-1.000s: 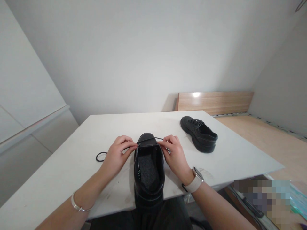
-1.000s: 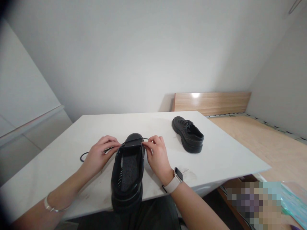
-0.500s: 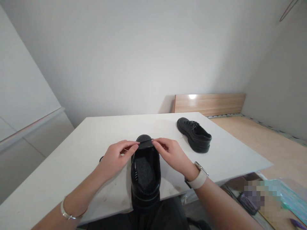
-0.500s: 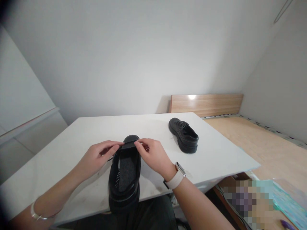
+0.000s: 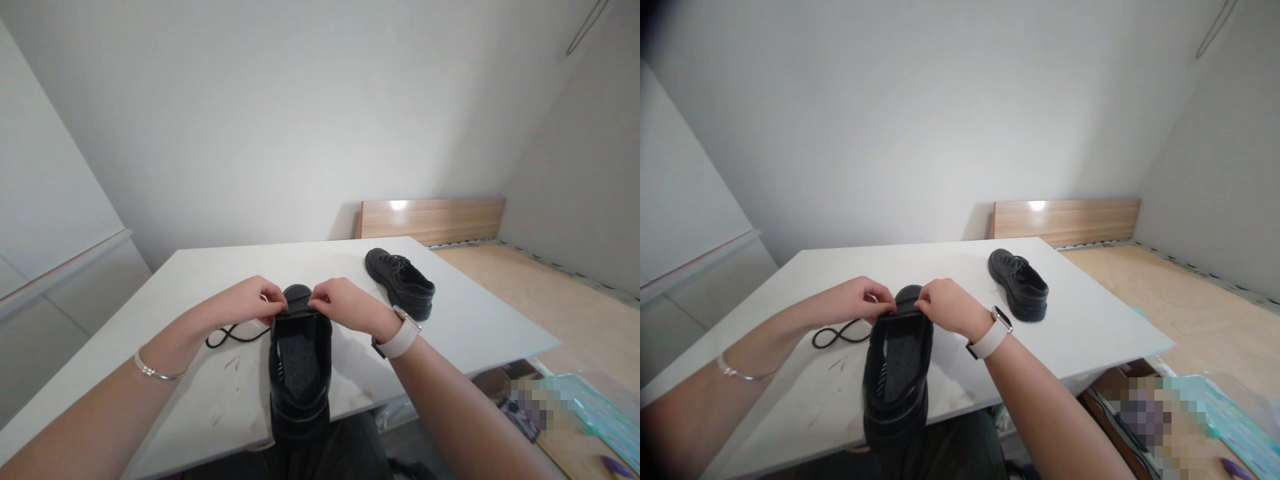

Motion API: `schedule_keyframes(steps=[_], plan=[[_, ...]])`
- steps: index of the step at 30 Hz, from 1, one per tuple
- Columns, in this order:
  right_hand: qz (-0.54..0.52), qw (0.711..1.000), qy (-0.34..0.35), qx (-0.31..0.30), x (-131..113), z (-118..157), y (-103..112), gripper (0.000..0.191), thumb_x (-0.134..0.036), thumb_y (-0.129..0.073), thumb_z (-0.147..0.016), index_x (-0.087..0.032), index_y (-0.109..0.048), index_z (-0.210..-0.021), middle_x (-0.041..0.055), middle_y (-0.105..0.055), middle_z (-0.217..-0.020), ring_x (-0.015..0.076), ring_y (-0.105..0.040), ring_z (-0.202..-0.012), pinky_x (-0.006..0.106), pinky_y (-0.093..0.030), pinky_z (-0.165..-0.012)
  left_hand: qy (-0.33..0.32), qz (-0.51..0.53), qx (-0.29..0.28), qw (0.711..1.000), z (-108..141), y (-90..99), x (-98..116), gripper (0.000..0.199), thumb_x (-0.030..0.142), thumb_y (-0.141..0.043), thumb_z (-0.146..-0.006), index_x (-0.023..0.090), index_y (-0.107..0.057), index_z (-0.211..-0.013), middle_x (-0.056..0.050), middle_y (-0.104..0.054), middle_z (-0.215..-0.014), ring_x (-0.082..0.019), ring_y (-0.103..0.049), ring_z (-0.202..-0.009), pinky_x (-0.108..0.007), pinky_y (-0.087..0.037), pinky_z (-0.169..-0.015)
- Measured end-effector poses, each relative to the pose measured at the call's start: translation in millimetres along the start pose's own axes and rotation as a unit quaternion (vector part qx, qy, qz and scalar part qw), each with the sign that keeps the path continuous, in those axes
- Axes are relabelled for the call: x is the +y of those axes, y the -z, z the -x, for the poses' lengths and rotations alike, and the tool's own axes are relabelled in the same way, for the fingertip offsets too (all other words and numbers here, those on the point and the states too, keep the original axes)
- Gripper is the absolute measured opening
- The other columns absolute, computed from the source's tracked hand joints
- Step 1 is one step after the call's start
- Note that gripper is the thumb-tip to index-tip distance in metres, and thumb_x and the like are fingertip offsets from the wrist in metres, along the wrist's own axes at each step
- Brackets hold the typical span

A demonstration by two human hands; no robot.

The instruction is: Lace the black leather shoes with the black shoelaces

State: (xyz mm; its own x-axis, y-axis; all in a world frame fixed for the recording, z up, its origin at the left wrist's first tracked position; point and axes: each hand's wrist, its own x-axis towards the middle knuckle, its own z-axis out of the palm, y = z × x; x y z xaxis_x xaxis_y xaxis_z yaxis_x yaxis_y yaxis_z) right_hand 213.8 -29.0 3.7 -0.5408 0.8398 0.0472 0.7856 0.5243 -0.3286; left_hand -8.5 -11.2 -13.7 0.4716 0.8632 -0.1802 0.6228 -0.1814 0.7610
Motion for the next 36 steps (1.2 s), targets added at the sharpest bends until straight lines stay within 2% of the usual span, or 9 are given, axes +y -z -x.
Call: schedule_keyframes(steps=[7,18,20,23,26,29,31,33,36], plan=[[0.105,0.994,0.02,-0.031,-11,0,-1,0.028,0.0,-0.05,-0.084,-0.009,-0.076,-0.09,0.0176,-0.075,-0.092,0.0247,-0.07,-0.087,0.028,-0.046,-0.073,-0.013,-0.079,-0.023,0.997,-2,13.4,1,0.025,0.024,-0.059,-0.062,0.022,-0.081,-0.076,-0.003,-0.078,-0.074,-0.021,-0.067,-0.069,-0.025,-0.046,-0.062],[0.095,0.995,-0.001,0.006,-5,4,-9,0.025,-0.004,-0.049,-0.088,-0.013,-0.072,-0.087,0.0127,-0.074,-0.09,0.0224,-0.069,-0.085,0.028,-0.045,-0.071,-0.026,-0.122,0.04,0.991,-1,-1.2,-4,0.021,0.035,-0.06,-0.074,0.019,-0.073,-0.069,-0.003,-0.07,-0.064,-0.019,-0.062,-0.062,-0.027,-0.041,-0.058],[0.078,0.996,-0.013,0.03,-2,4,-11,0.021,-0.009,-0.05,-0.09,-0.015,-0.071,-0.09,0.0106,-0.074,-0.089,0.0209,-0.068,-0.083,0.027,-0.045,-0.07,-0.036,-0.126,0.072,0.989,1,-4.4,-3,0.023,0.038,-0.06,-0.077,0.019,-0.073,-0.074,-0.005,-0.073,-0.074,-0.021,-0.065,-0.07,-0.029,-0.045,-0.064],[-0.01,0.989,-0.007,0.145,-3,4,-13,0.011,-0.013,-0.056,-0.09,-0.015,-0.067,-0.089,0.0088,-0.071,-0.089,0.0192,-0.064,-0.082,0.029,-0.045,-0.073,-0.078,-0.114,0.158,0.978,8,-7.0,10,0.027,0.042,-0.058,-0.081,0.019,-0.073,-0.08,-0.006,-0.074,-0.083,-0.022,-0.065,-0.079,-0.032,-0.046,-0.073],[-0.242,0.94,0.05,0.236,-11,1,-13,0.005,-0.015,-0.06,-0.09,-0.016,-0.064,-0.088,0.0031,-0.068,-0.081,0.0147,-0.062,-0.075,0.027,-0.048,-0.07,-0.126,-0.037,0.226,0.965,17,-6.7,31,0.027,0.044,-0.061,-0.083,0.02,-0.072,-0.084,-0.004,-0.074,-0.081,-0.021,-0.066,-0.077,-0.032,-0.048,-0.073],[-0.466,0.851,0.084,0.228,-21,-2,-14,0.008,-0.02,-0.063,-0.087,-0.017,-0.064,-0.094,0.0004,-0.066,-0.078,0.0126,-0.063,-0.068,0.025,-0.054,-0.064,-0.16,0.076,0.244,0.953,22,-6.4,46,0.026,0.042,-0.068,-0.082,0.019,-0.066,-0.093,-0.003,-0.076,-0.082,-0.02,-0.069,-0.077,-0.032,-0.051,-0.075],[-0.545,0.805,0.085,0.221,-24,-4,-15,0.018,-0.023,-0.069,-0.083,-0.016,-0.065,-0.1,-0.0005,-0.065,-0.076,0.0124,-0.064,-0.067,0.026,-0.057,-0.064,-0.173,0.135,0.245,0.944,23,-7.2,48,0.03,0.039,-0.071,-0.081,0.02,-0.057,-0.099,-0.001,-0.076,-0.079,-0.019,-0.071,-0.075,-0.032,-0.053,-0.074],[-0.589,0.779,0.081,0.198,-23,-5,-15,0.026,-0.027,-0.073,-0.08,-0.016,-0.067,-0.103,-0.0014,-0.065,-0.075,0.0123,-0.065,-0.068,0.028,-0.06,-0.067,-0.176,0.16,0.241,0.941,23,-8.7,46,0.034,0.037,-0.073,-0.08,0.022,-0.049,-0.099,0.002,-0.074,-0.074,-0.019,-0.071,-0.072,-0.031,-0.053,-0.071],[-0.622,0.767,0.067,0.138,-18,-5,-16,0.03,-0.033,-0.076,-0.078,-0.014,-0.07,-0.101,0.0002,-0.069,-0.076,0.0122,-0.067,-0.068,0.029,-0.061,-0.07,-0.177,0.166,0.219,0.945,22,-11.1,40,0.035,0.035,-0.073,-0.079,0.023,-0.045,-0.096,0.004,-0.073,-0.071,-0.018,-0.07,-0.069,-0.03,-0.053,-0.068]])
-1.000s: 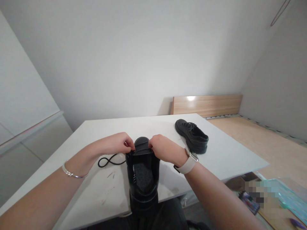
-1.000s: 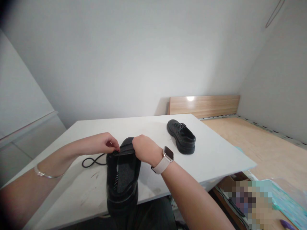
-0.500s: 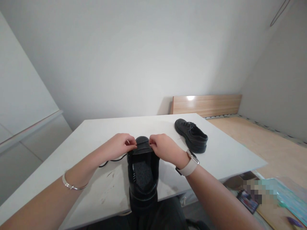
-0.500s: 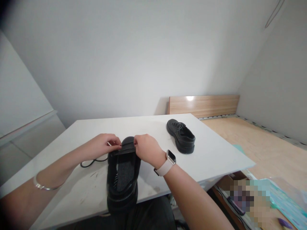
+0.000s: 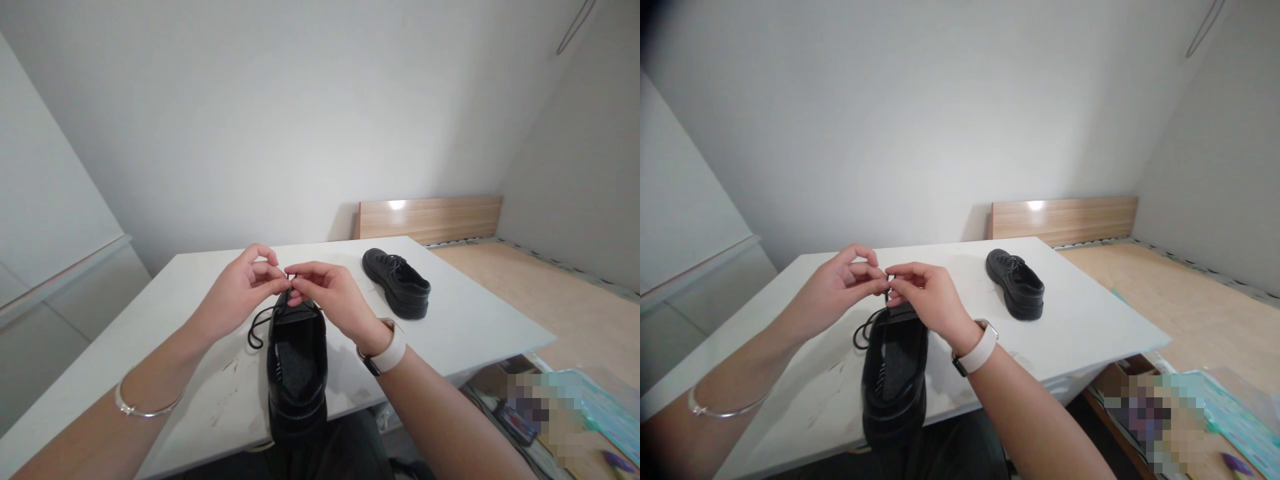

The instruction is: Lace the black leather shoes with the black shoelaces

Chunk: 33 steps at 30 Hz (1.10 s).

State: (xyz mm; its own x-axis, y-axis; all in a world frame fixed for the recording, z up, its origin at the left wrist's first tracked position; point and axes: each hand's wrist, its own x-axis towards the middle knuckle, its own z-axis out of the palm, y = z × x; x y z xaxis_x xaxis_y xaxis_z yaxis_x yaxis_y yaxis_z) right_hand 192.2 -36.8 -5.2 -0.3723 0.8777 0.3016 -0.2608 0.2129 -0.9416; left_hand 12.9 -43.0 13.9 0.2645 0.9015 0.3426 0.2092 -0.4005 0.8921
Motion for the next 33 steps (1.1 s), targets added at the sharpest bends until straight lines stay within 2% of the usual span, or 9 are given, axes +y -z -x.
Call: schedule_keyframes(steps=[3,7,13,18,23,26,29,31,33], plan=[[-0.018,0.999,-0.035,-0.016,1,1,4,0.035,-0.033,-0.08,-0.075,-0.013,-0.071,-0.103,0.0006,-0.071,-0.076,0.0116,-0.068,-0.065,0.029,-0.061,-0.07,-0.012,-0.007,-0.007,1.0,2,-0.6,-5,0.032,0.033,-0.071,-0.082,0.023,-0.044,-0.096,0.005,-0.072,-0.073,-0.017,-0.07,-0.07,-0.029,-0.052,-0.07],[-0.025,0.998,-0.05,-0.022,4,1,6,0.037,-0.033,-0.081,-0.075,-0.013,-0.07,-0.103,0.0006,-0.071,-0.077,0.0105,-0.067,-0.064,0.027,-0.06,-0.069,-0.026,-0.026,0.014,0.999,5,-3.1,-7,0.031,0.032,-0.072,-0.083,0.023,-0.044,-0.095,0.005,-0.072,-0.075,-0.016,-0.07,-0.073,-0.028,-0.05,-0.07],[-0.051,0.999,-0.013,-0.011,12,0,0,0.034,-0.038,-0.084,-0.071,-0.014,-0.066,-0.088,0.0003,-0.07,-0.076,0.0098,-0.066,-0.061,0.024,-0.058,-0.062,0.012,0.057,0.017,0.998,8,-6.1,-9,0.036,0.033,-0.076,-0.078,0.022,-0.044,-0.088,0.005,-0.072,-0.069,-0.016,-0.07,-0.066,-0.027,-0.052,-0.066],[-0.059,0.997,-0.034,-0.034,12,2,-1,0.039,-0.042,-0.084,-0.07,-0.015,-0.071,-0.094,0.0015,-0.073,-0.077,0.0099,-0.066,-0.06,0.025,-0.059,-0.064,0.046,0.105,-0.006,0.993,7,-3.3,-18,0.037,0.033,-0.078,-0.077,0.022,-0.045,-0.09,0.006,-0.07,-0.066,-0.014,-0.066,-0.063,-0.025,-0.05,-0.063],[-0.046,0.998,-0.03,-0.031,10,4,2,0.035,-0.04,-0.084,-0.07,-0.014,-0.071,-0.09,0.0033,-0.074,-0.078,0.0113,-0.067,-0.063,0.025,-0.058,-0.063,0.062,0.111,-0.027,0.992,8,-4.3,-17,0.041,0.037,-0.08,-0.074,0.023,-0.044,-0.088,0.005,-0.069,-0.065,-0.015,-0.065,-0.063,-0.026,-0.048,-0.062],[-0.029,0.999,-0.009,-0.02,6,6,1,0.031,-0.04,-0.082,-0.074,-0.015,-0.069,-0.087,0.0015,-0.072,-0.075,0.0115,-0.067,-0.063,0.026,-0.058,-0.063,0.048,0.058,-0.021,0.997,4,-2.1,-22,0.037,0.046,-0.074,-0.077,0.022,-0.048,-0.087,0.003,-0.067,-0.068,-0.016,-0.065,-0.066,-0.028,-0.049,-0.065],[-0.003,1.0,0.021,0.0,2,9,-1,0.027,-0.038,-0.078,-0.077,-0.016,-0.067,-0.087,-0.0018,-0.067,-0.072,0.0101,-0.065,-0.059,0.023,-0.056,-0.06,0.051,-0.076,0.004,0.996,-6,5.4,-44,0.038,0.058,-0.06,-0.082,0.02,-0.055,-0.086,-0.002,-0.067,-0.077,-0.019,-0.065,-0.077,-0.031,-0.05,-0.073],[0.012,0.999,0.035,0.008,1,11,-3,0.023,-0.035,-0.076,-0.079,-0.016,-0.066,-0.087,-0.0024,-0.066,-0.073,0.0092,-0.064,-0.057,0.022,-0.055,-0.058,0.075,-0.135,0.009,0.988,-11,10.9,-64,0.043,0.061,-0.061,-0.078,0.018,-0.06,-0.084,-0.005,-0.068,-0.082,-0.022,-0.063,-0.082,-0.032,-0.049,-0.076],[0.019,0.999,0.046,0.008,2,12,-5,0.02,-0.033,-0.074,-0.08,-0.016,-0.065,-0.087,-0.0019,-0.065,-0.075,0.0089,-0.064,-0.057,0.022,-0.056,-0.058,0.104,-0.151,-0.022,0.983,-13,14.6,-79,0.044,0.061,-0.066,-0.071,0.017,-0.063,-0.079,-0.006,-0.069,-0.08,-0.023,-0.063,-0.078,-0.032,-0.048,-0.072]])
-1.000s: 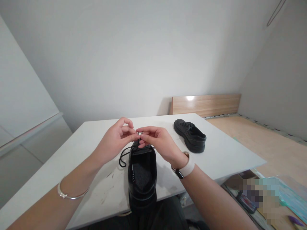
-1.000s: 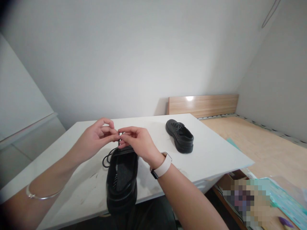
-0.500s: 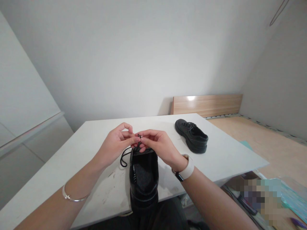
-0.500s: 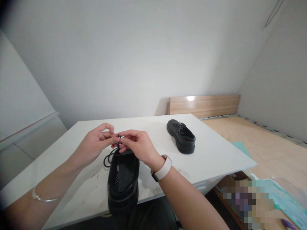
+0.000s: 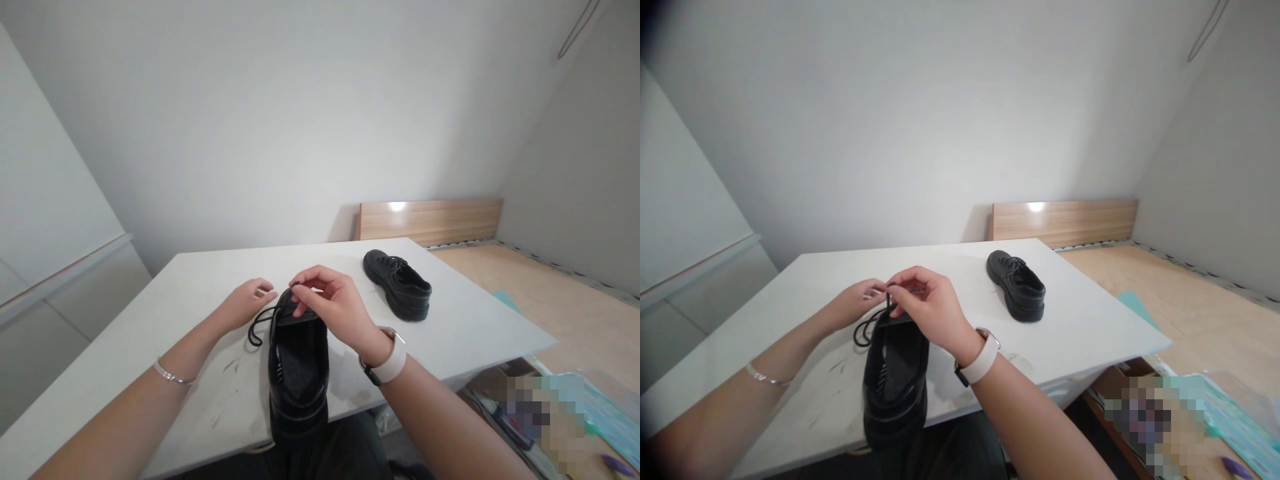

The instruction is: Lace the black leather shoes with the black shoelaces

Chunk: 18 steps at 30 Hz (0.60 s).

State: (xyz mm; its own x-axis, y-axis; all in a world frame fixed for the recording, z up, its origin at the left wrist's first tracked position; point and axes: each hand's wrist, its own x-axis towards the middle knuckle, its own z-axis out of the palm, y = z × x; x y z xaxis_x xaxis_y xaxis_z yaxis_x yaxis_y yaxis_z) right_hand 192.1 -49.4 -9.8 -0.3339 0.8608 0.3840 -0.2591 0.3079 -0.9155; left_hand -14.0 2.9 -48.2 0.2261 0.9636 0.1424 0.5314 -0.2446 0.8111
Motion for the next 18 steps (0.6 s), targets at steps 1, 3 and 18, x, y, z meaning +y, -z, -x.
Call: schedule_keyframes(steps=[1,3,18], plan=[[0.003,1.0,0.005,0.0,1,1,-1,0.019,-0.032,-0.073,-0.081,-0.016,-0.065,-0.087,-0.0015,-0.065,-0.075,0.009,-0.063,-0.058,0.022,-0.056,-0.058,0.009,-0.005,-0.027,1.0,-1,-0.7,-5,0.045,0.061,-0.067,-0.069,0.017,-0.064,-0.076,-0.005,-0.068,-0.076,-0.023,-0.062,-0.075,-0.031,-0.047,-0.069],[0.01,1.0,0.012,0.0,2,2,-2,0.019,-0.033,-0.072,-0.081,-0.017,-0.065,-0.088,-0.0005,-0.065,-0.077,0.0095,-0.063,-0.059,0.023,-0.057,-0.058,0.021,-0.006,-0.085,0.996,2,-2.0,-10,0.046,0.063,-0.065,-0.071,0.017,-0.066,-0.073,-0.003,-0.066,-0.068,-0.02,-0.059,-0.067,-0.029,-0.045,-0.063],[0.049,0.998,0.026,0.008,0,1,-2,0.017,-0.032,-0.069,-0.083,-0.018,-0.064,-0.09,-0.0014,-0.062,-0.074,0.0091,-0.061,-0.057,0.021,-0.054,-0.053,0.042,0.108,-0.175,0.978,15,23.2,2,0.046,0.06,-0.072,-0.074,0.016,-0.059,-0.07,0.004,-0.049,-0.062,-0.013,-0.044,-0.059,-0.024,-0.036,-0.058]])
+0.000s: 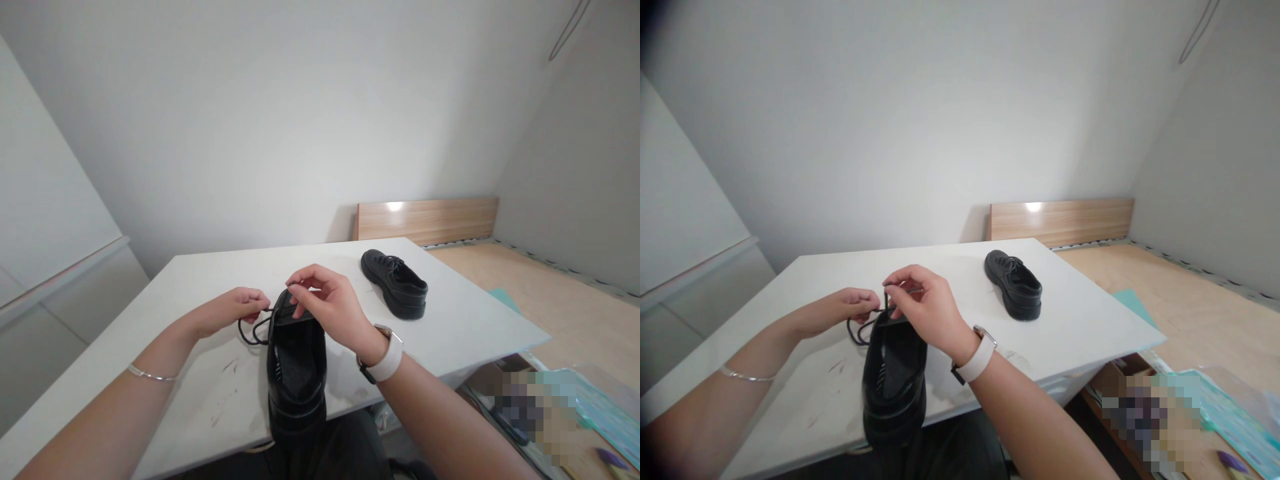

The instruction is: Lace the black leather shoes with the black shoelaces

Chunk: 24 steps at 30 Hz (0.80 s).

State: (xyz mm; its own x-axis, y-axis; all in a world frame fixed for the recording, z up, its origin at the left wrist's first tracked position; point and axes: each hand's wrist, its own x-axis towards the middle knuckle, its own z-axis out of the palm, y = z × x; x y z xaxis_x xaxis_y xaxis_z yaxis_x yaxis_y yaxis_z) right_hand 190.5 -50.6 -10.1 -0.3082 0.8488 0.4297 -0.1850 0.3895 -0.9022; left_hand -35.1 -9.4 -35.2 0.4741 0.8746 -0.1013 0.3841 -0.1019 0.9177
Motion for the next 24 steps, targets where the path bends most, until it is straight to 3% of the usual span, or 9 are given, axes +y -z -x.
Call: schedule_keyframes(steps=[6,10,15,18,21,24], plan=[[0.001,0.992,0.105,0.065,-34,-13,-1,0.019,-0.035,-0.069,-0.084,-0.018,-0.062,-0.089,-0.0012,-0.062,-0.076,0.0077,-0.056,-0.056,0.021,-0.052,-0.05,-0.058,0.098,0.081,0.99,-3,-3.2,28,0.035,0.05,-0.065,-0.084,0.019,-0.049,-0.081,0.007,-0.041,-0.065,-0.009,-0.038,-0.056,-0.023,-0.032,-0.056],[0.022,0.975,0.195,0.107,-70,-22,-7,0.011,-0.029,-0.066,-0.088,-0.02,-0.061,-0.092,-0.0013,-0.063,-0.085,0.006,-0.056,-0.059,0.017,-0.049,-0.051,-0.079,0.119,0.099,0.985,-12,-16.0,40,0.033,0.045,-0.07,-0.081,0.018,-0.055,-0.093,0.003,-0.054,-0.073,-0.008,-0.04,-0.055,-0.023,-0.031,-0.053],[0.075,0.942,0.305,0.116,-114,-43,-20,0.001,-0.021,-0.058,-0.095,-0.02,-0.059,-0.095,-0.0017,-0.063,-0.092,0.0055,-0.056,-0.063,0.015,-0.048,-0.052,-0.067,0.103,0.076,0.989,-26,-38.4,27,0.035,0.045,-0.077,-0.075,0.016,-0.063,-0.088,-0.001,-0.065,-0.076,-0.011,-0.052,-0.061,-0.025,-0.037,-0.058],[0.091,0.917,0.381,0.07,-140,-59,-22,0.013,-0.007,-0.059,-0.093,-0.018,-0.056,-0.086,-0.0039,-0.06,-0.083,0.0044,-0.051,-0.059,0.015,-0.046,-0.048,-0.058,0.086,0.064,0.992,-30,-47.3,15,0.04,0.052,-0.077,-0.076,0.015,-0.067,-0.086,-0.004,-0.07,-0.079,-0.016,-0.059,-0.07,-0.028,-0.042,-0.066],[0.181,0.898,0.401,0.017,-163,-77,-14,0.019,-0.004,-0.061,-0.092,-0.017,-0.055,-0.079,-0.0068,-0.054,-0.075,0.0025,-0.052,-0.058,0.013,-0.043,-0.046,-0.058,0.084,0.056,0.993,-30,-47.9,6,0.056,0.07,-0.059,-0.083,0.016,-0.071,-0.092,-0.008,-0.075,-0.087,-0.021,-0.065,-0.081,-0.034,-0.047,-0.079],[0.245,0.888,0.388,0.023,-176,-93,-4,0.022,0.002,-0.06,-0.089,-0.014,-0.055,-0.075,-0.0081,-0.054,-0.069,0.0015,-0.048,-0.048,0.016,-0.038,-0.035,-0.069,0.1,0.01,0.993,-25,-44.2,2,0.089,0.086,-0.021,-0.084,0.017,-0.074,-0.102,-0.011,-0.077,-0.1,-0.027,-0.068,-0.097,-0.042,-0.047,-0.094]])
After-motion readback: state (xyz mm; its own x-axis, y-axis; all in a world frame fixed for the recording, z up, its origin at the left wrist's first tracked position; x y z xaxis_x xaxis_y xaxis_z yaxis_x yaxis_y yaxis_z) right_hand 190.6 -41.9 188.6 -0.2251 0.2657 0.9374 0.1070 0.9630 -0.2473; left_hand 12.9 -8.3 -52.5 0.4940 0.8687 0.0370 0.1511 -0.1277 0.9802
